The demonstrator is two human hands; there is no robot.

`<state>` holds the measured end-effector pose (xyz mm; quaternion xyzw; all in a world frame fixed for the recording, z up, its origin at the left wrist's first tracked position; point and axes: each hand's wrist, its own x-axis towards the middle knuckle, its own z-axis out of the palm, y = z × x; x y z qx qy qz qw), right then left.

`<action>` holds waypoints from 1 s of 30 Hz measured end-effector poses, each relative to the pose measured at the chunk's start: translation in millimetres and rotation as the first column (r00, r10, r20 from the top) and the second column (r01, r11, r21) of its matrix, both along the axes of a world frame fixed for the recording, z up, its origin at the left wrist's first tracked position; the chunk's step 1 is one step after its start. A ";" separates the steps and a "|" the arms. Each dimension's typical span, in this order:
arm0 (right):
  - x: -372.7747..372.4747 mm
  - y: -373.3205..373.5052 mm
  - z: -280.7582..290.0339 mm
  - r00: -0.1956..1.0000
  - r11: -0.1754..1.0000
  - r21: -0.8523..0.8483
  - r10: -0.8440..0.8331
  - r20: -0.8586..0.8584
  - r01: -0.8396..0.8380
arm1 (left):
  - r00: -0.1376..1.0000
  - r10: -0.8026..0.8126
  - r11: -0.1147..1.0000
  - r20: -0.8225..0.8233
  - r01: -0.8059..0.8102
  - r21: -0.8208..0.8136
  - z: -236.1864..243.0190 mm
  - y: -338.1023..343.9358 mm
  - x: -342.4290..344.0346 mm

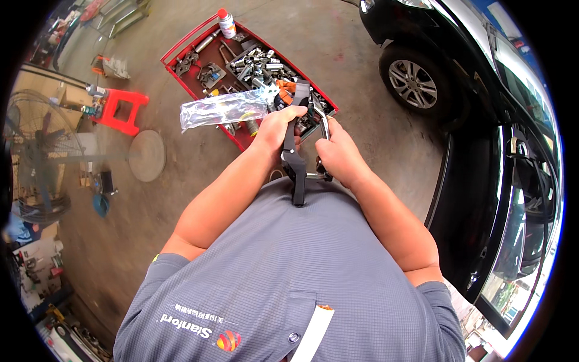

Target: The person removes a screw from a car door panel, retrieves a flashlight and screwdriver, and uses them to inspect and pry at the door handle area. They then unwrap a new door handle assembly and examine it closely.

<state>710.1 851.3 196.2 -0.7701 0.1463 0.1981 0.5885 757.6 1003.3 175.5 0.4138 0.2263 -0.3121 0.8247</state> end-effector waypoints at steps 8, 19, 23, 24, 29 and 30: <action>2.6 -2.3 -1.9 0.997 0.991 -0.116 0.063 -0.044 -0.068 | 0.999 -0.018 0.999 0.048 0.016 0.043 -9.1 0.4 2.4; 20.7 8.4 50.9 0.955 0.950 -0.295 0.176 0.237 -0.101 | 0.970 0.001 0.959 0.244 0.069 -0.275 -14.1 16.6 22.3; 20.1 12.5 82.0 0.945 0.940 -0.312 0.219 0.243 -0.137 | 0.921 0.060 0.887 0.384 0.127 -0.444 -2.5 19.8 20.0; 17.7 11.3 83.1 0.941 0.948 -0.291 0.211 0.267 -0.130 | 0.912 0.059 0.885 0.407 0.141 -0.444 1.2 19.7 18.2; 5.7 10.5 81.3 0.921 0.996 -0.062 0.089 0.378 -0.071 | 0.862 0.076 0.909 0.502 0.146 -0.389 16.1 19.7 14.9; 4.5 9.2 81.4 0.926 0.997 -0.028 0.075 0.370 -0.069 | 0.859 0.083 0.912 0.505 0.139 -0.386 16.0 19.7 15.2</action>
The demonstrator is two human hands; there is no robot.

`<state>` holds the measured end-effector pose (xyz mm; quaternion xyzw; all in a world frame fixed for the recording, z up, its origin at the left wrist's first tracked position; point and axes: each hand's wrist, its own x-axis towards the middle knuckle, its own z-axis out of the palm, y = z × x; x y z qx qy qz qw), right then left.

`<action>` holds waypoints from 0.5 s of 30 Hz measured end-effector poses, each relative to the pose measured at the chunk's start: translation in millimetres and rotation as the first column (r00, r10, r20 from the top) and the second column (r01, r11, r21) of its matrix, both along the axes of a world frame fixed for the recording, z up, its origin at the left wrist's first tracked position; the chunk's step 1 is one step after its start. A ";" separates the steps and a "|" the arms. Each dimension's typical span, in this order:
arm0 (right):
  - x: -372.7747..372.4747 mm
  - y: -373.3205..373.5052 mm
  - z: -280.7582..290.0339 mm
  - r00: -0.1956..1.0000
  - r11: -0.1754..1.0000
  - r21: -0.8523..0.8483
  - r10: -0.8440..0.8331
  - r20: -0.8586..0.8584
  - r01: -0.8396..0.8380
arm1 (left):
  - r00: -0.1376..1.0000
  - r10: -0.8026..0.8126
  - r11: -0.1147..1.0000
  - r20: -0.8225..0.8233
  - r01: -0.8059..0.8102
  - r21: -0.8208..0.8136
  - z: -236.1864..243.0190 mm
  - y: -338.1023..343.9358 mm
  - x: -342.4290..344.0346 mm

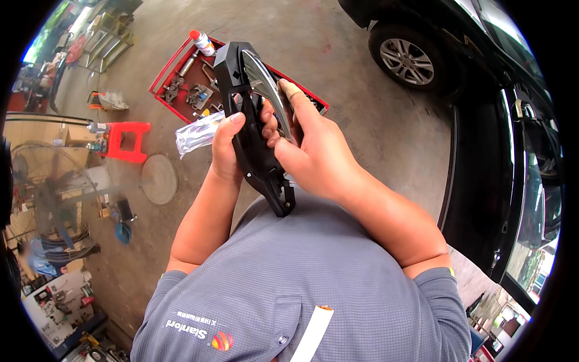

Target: The person removes a screw from a car door panel, retrieves a flashlight and screwdriver, and uses them to inspect and pry at the door handle area. They then unwrap a new door handle assembly and examine it closely.

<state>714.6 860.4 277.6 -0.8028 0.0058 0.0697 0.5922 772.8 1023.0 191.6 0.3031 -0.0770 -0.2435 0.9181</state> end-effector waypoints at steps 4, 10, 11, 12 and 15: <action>-8.9 -6.0 -3.3 1.000 0.997 0.074 -0.008 0.023 0.006 | 0.995 0.028 0.991 0.099 -0.040 0.128 13.4 1.2 -4.0; -22.0 -14.5 -18.6 0.995 0.985 0.173 -0.026 0.098 0.009 | 0.976 0.023 0.979 0.216 -0.066 0.192 31.6 -1.0 -14.7; -22.2 -15.9 -21.4 0.992 0.982 0.191 -0.024 0.123 0.000 | 0.970 0.019 0.976 0.244 -0.071 0.207 36.2 -1.7 -16.2; -22.1 -12.8 -24.3 0.992 0.956 0.293 -0.022 0.125 -0.016 | 0.956 0.004 0.973 0.292 -0.070 0.219 38.6 -1.9 -18.0; -20.3 -14.3 -34.4 0.980 0.918 0.388 0.000 0.197 -0.078 | 0.850 0.102 0.874 0.516 -0.325 0.362 53.5 -15.1 -26.7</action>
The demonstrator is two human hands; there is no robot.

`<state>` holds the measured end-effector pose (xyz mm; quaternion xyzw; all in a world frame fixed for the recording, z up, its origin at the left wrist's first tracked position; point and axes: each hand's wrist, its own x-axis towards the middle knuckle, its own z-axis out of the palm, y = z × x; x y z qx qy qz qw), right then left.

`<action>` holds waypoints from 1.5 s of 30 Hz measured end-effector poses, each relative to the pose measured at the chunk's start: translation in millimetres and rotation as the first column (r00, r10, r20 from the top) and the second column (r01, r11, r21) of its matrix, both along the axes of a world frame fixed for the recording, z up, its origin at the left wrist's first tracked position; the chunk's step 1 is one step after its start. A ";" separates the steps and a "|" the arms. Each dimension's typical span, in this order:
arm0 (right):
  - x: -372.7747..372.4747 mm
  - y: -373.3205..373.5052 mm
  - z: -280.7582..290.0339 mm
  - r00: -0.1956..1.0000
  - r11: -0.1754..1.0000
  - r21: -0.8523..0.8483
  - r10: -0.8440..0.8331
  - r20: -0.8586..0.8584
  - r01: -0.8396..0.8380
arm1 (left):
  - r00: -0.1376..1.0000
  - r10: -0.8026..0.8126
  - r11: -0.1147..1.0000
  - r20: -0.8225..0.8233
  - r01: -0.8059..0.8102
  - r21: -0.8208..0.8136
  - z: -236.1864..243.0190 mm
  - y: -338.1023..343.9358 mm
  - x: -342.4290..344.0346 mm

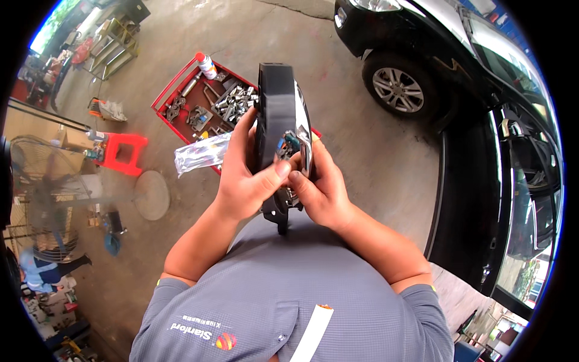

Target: The person removes a screw from a car door panel, retrieves a flashlight and screwdriver, and uses them to inspect and pry at the door handle area. They then unwrap a new door handle assembly and examine it closely.

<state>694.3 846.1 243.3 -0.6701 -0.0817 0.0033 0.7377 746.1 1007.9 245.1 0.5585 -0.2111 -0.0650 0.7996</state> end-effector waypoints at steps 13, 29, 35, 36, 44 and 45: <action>-1.9 -14.4 -29.9 0.996 0.963 0.265 0.075 -0.050 -0.060 | 0.826 0.159 0.846 0.541 -0.396 0.356 21.3 -19.5 -24.0; -8.3 -6.8 -21.1 0.995 0.958 0.272 0.083 0.049 -0.093 | 0.807 0.016 0.693 0.591 -0.435 0.575 28.7 -30.6 -33.6; -12.6 -0.4 -24.3 0.997 0.846 0.533 0.042 -0.064 -0.001 | 0.821 0.025 0.747 0.571 -0.394 0.535 25.6 -28.1 -34.1; -12.8 -0.2 -23.8 0.996 0.823 0.568 0.031 -0.082 0.021 | 0.816 0.036 0.774 0.576 -0.388 0.501 22.4 -27.2 -32.3; 8.2 -29.8 -27.7 0.947 0.768 0.563 -0.181 -0.264 0.304 | 0.911 -0.243 0.946 -0.333 0.298 0.125 -29.4 11.6 -37.9; 9.3 -35.5 -30.5 0.941 0.761 0.565 -0.186 -0.282 0.320 | 0.871 -0.273 0.940 -0.408 0.331 0.079 -33.8 11.9 -41.5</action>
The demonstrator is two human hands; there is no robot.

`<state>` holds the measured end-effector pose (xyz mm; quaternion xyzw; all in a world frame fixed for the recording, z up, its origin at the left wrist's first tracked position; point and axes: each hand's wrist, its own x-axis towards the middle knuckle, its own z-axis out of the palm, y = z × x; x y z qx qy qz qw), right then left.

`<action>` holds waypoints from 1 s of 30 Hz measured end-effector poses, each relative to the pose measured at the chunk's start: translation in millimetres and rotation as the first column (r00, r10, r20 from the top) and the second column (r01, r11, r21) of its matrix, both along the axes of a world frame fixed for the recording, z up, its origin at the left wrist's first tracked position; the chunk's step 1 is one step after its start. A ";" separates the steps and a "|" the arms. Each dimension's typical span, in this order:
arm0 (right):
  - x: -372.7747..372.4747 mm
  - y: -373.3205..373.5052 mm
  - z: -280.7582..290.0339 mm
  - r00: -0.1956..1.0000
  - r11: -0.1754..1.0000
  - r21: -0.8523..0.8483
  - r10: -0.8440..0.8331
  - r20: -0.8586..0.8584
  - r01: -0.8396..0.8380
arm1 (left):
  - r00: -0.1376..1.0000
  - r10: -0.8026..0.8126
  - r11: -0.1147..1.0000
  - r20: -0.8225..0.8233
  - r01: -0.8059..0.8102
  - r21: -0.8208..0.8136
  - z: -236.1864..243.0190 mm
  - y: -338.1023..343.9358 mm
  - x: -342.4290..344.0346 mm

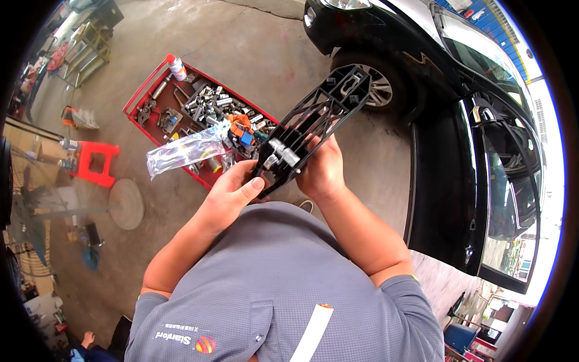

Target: The person removes a screw from a car door panel, retrieves a flashlight and screwdriver, and uses them to inspect and pry at the door handle area. They then unwrap a new door handle assembly and examine it closely.

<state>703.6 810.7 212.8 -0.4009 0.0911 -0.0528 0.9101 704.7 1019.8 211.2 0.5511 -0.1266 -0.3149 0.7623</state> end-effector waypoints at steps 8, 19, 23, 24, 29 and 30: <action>-1.3 13.7 3.6 0.988 0.999 0.040 0.018 -0.155 -0.012 | 0.960 -0.044 0.994 -0.276 0.016 -0.104 3.2 -3.8 -4.9; -12.4 31.9 -3.6 0.980 0.996 -0.023 0.084 -0.183 -0.089 | 0.980 0.050 0.985 -0.194 -0.080 -0.152 -4.9 -6.7 -8.7; -12.0 30.1 -4.4 0.990 0.990 -0.088 0.106 -0.094 -0.114 | 0.982 0.074 0.991 -0.172 -0.091 -0.093 -3.3 -6.1 -11.8; -12.4 29.3 -5.4 0.992 0.987 -0.113 0.104 -0.073 -0.112 | 0.983 0.081 0.992 -0.166 -0.097 -0.087 -4.1 -6.2 -13.2; -9.5 28.4 -10.0 0.996 0.956 -0.286 0.076 0.046 -0.060 | 0.971 0.120 0.980 -0.205 -0.149 -0.135 -5.7 -5.8 -19.2; -8.4 23.5 -16.9 0.998 0.954 -0.293 0.066 0.020 -0.058 | 0.967 0.123 0.975 -0.222 -0.160 -0.155 -4.7 -5.1 -20.0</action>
